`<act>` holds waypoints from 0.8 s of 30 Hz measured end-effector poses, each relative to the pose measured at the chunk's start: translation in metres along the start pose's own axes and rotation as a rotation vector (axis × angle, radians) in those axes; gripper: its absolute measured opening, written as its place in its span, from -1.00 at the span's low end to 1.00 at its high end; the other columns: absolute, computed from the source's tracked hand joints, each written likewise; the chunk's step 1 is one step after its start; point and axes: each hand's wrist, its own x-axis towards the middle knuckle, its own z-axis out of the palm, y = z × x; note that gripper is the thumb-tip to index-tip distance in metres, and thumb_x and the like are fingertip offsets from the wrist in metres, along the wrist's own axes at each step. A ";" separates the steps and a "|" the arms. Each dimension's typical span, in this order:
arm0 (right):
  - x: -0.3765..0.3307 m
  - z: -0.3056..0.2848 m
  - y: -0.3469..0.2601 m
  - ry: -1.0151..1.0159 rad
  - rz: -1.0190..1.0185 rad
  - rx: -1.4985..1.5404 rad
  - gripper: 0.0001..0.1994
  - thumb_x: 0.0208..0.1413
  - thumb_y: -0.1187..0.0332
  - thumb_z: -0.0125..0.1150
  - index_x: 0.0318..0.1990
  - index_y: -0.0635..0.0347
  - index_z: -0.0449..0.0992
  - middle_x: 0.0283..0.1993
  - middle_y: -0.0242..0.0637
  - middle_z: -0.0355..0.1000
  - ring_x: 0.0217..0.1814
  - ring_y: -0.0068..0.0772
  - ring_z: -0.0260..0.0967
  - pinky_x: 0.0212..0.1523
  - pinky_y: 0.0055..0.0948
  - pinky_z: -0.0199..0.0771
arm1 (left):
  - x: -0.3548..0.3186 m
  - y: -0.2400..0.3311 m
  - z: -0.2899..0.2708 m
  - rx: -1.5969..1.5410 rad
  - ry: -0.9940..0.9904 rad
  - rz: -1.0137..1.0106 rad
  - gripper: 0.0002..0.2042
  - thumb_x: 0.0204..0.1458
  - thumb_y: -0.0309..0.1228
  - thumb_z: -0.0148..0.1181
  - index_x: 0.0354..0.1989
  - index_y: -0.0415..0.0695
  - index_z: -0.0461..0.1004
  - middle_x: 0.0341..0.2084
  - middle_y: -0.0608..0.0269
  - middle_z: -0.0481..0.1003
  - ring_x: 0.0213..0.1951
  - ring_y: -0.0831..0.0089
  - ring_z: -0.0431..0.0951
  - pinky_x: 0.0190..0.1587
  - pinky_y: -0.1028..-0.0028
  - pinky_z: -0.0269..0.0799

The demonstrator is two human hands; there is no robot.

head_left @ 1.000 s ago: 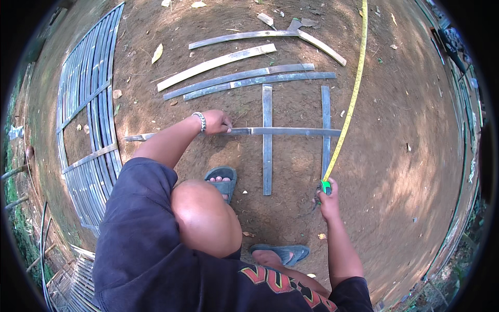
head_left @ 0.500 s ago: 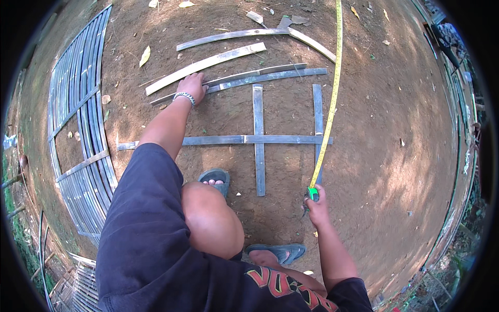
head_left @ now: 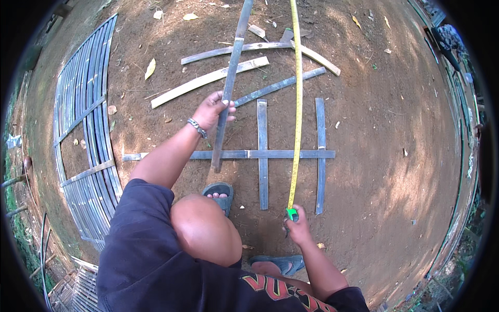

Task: The person measures and arranges bamboo strips on the ground to form a rectangular frame. They use a tape measure to check dimensions and a small axe to split a piece of bamboo. The person then assembles the strips into a frame structure and secures the joints using the axe to drive in small wooden pegs.

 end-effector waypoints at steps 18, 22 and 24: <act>-0.013 0.033 -0.011 -0.076 0.017 -0.113 -0.47 0.09 0.50 0.20 0.25 0.13 0.25 -0.18 -0.25 0.38 -0.36 -0.44 0.45 -0.38 -0.41 0.55 | -0.010 -0.031 0.076 -0.187 0.058 0.038 -0.71 0.28 -0.41 0.10 0.13 -0.12 0.31 -0.08 0.20 0.47 -0.04 0.36 0.56 -0.01 0.21 0.63; -0.014 0.034 -0.007 -0.064 -0.010 -0.128 -0.47 0.07 0.51 0.20 0.23 0.12 0.28 -0.19 -0.26 0.37 -0.42 -0.45 0.44 -0.41 -0.41 0.54 | -0.012 -0.030 0.082 -0.201 0.071 0.027 -0.72 0.29 -0.42 0.06 0.14 -0.12 0.30 -0.07 0.20 0.48 -0.04 0.37 0.56 -0.01 0.22 0.62; -0.011 0.034 0.005 -0.060 -0.049 -0.127 -0.48 0.06 0.51 0.20 0.22 0.12 0.28 -0.18 -0.26 0.36 -0.43 -0.46 0.43 -0.42 -0.42 0.52 | -0.012 -0.030 0.085 -0.203 0.081 0.020 -0.73 0.30 -0.41 0.03 0.14 -0.11 0.31 -0.08 0.20 0.49 -0.05 0.39 0.57 -0.02 0.24 0.62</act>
